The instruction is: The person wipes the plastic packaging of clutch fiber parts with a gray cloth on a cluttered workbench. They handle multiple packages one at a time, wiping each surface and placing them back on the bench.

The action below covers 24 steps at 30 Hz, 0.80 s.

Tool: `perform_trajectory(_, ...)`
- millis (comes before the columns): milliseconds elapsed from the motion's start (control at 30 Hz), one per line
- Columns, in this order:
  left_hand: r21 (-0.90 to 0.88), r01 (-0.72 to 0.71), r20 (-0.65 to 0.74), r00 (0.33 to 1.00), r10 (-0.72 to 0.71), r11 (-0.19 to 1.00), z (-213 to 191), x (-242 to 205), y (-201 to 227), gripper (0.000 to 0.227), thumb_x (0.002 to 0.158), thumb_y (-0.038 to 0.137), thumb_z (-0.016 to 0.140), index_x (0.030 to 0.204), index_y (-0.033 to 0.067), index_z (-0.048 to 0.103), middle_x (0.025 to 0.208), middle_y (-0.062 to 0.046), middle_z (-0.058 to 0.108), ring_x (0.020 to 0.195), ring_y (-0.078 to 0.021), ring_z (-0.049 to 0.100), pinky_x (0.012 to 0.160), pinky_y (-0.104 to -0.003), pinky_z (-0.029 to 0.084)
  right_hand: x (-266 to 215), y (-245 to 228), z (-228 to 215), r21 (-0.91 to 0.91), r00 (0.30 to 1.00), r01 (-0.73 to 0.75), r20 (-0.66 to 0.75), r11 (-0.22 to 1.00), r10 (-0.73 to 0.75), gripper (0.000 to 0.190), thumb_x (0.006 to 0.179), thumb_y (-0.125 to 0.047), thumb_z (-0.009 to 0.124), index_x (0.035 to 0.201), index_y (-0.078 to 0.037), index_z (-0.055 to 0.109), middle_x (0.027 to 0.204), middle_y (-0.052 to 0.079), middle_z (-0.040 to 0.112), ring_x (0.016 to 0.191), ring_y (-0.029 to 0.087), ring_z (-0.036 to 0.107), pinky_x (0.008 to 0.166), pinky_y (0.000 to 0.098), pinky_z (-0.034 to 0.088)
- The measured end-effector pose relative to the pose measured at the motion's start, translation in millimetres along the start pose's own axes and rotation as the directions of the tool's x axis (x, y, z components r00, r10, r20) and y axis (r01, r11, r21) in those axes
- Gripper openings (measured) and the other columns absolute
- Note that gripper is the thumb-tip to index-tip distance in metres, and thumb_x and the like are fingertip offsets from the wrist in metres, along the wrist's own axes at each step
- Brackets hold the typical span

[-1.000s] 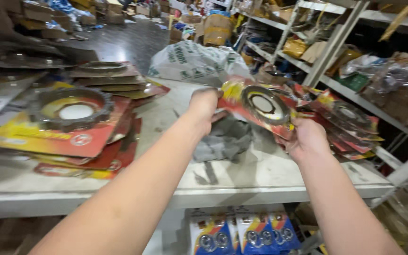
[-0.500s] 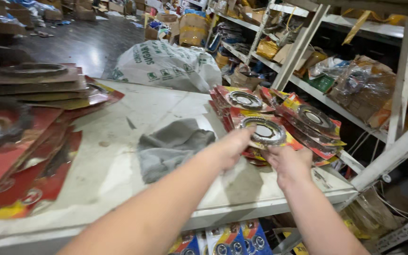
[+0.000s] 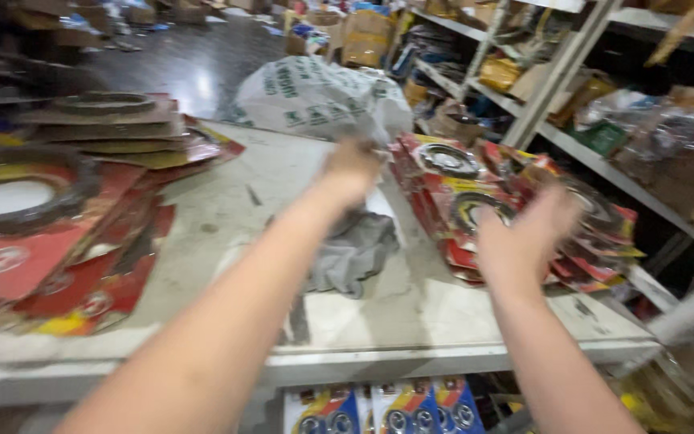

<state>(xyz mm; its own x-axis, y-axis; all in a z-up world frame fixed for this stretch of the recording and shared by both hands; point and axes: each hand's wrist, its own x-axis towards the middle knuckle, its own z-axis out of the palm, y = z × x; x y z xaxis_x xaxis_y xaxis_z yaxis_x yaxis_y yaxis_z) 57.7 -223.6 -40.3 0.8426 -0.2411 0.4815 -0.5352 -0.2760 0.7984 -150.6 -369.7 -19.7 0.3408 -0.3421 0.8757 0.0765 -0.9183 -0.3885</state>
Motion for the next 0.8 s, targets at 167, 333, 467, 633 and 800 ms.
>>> perform_trajectory(167, 0.326, 0.133, -0.201, 0.977, -0.069, 0.936, -193.6, -20.4, -31.4, 0.021, 0.079, 0.021, 0.075, 0.098, 0.0161, 0.081, 0.104, -0.015, 0.076, 0.102, -0.0328, 0.073, 0.092, -0.04, 0.055, -31.0, -105.0, 85.8, 0.417, 0.859, -0.181, 0.507, 0.891, -0.063, 0.023, 0.08, -0.008, 0.065, 0.099, -0.002, 0.077, 0.081, 0.006, 0.076, 0.072, 0.014, 0.066, 0.067, 0.0308, 0.052)
perform_trajectory(333, 0.535, 0.448, -0.343, 0.89, -0.3, 0.716, -338.1, -89.0, -31.9, 0.038, 0.084, 0.016, 0.072, 0.119, 0.0042, 0.074, 0.121, -0.023, 0.07, 0.107, -0.0379, 0.071, 0.092, -0.044, 0.058, -77.9, -223.3, 134.6, 0.418, 0.495, -0.631, 0.866, 0.654, -0.075, 0.028, 0.091, -0.029, 0.066, 0.093, -0.003, 0.075, 0.078, 0.009, 0.075, 0.061, 0.017, 0.062, 0.058, 0.0365, 0.049)
perform_trajectory(467, 0.699, 0.544, -0.349, 0.826, -0.443, 0.465, -388.3, -128.5, -38.4, 0.056, 0.074, 0.029, 0.086, 0.123, 0.0051, 0.07, 0.128, -0.022, 0.065, 0.118, -0.0377, 0.063, 0.1, -0.044, 0.051, -94.0, -284.3, 151.6, 0.277, 0.489, -0.474, 0.872, 0.836, -0.012, 0.05, 0.093, -0.048, 0.065, 0.093, 0.0, 0.077, 0.08, 0.016, 0.074, 0.067, 0.024, 0.068, 0.067, 0.0407, 0.053)
perform_trajectory(633, 0.71, 0.516, -0.38, 0.853, -0.356, 0.478, -393.8, -147.2, -52.9, 0.039, 0.078, 0.013, 0.074, 0.116, 0.004, 0.075, 0.124, -0.026, 0.069, 0.119, -0.0399, 0.066, 0.103, -0.044, 0.052, -103.9, -308.7, 172.1, 0.443, 0.656, -0.335, 0.743, 0.832, -0.132, 0.044, 0.088, -0.048, 0.067, 0.104, -0.008, 0.077, 0.092, 0.01, 0.078, 0.084, 0.022, 0.071, 0.077, 0.0399, 0.053)
perform_trajectory(800, 0.762, 0.415, -0.391, 0.907, -0.159, 0.498, -395.5, -140.3, -39.8, 0.037, 0.079, 0.013, 0.073, 0.114, 0.0031, 0.071, 0.119, -0.025, 0.069, 0.115, -0.0395, 0.066, 0.098, -0.046, 0.053, -93.8, -296.9, 180.4, 0.448, 0.611, -0.407, 0.781, 0.796, -0.127, 0.04, 0.082, -0.04, 0.073, 0.097, -0.004, 0.078, 0.085, 0.009, 0.08, 0.074, 0.019, 0.073, 0.069, 0.0358, 0.055)
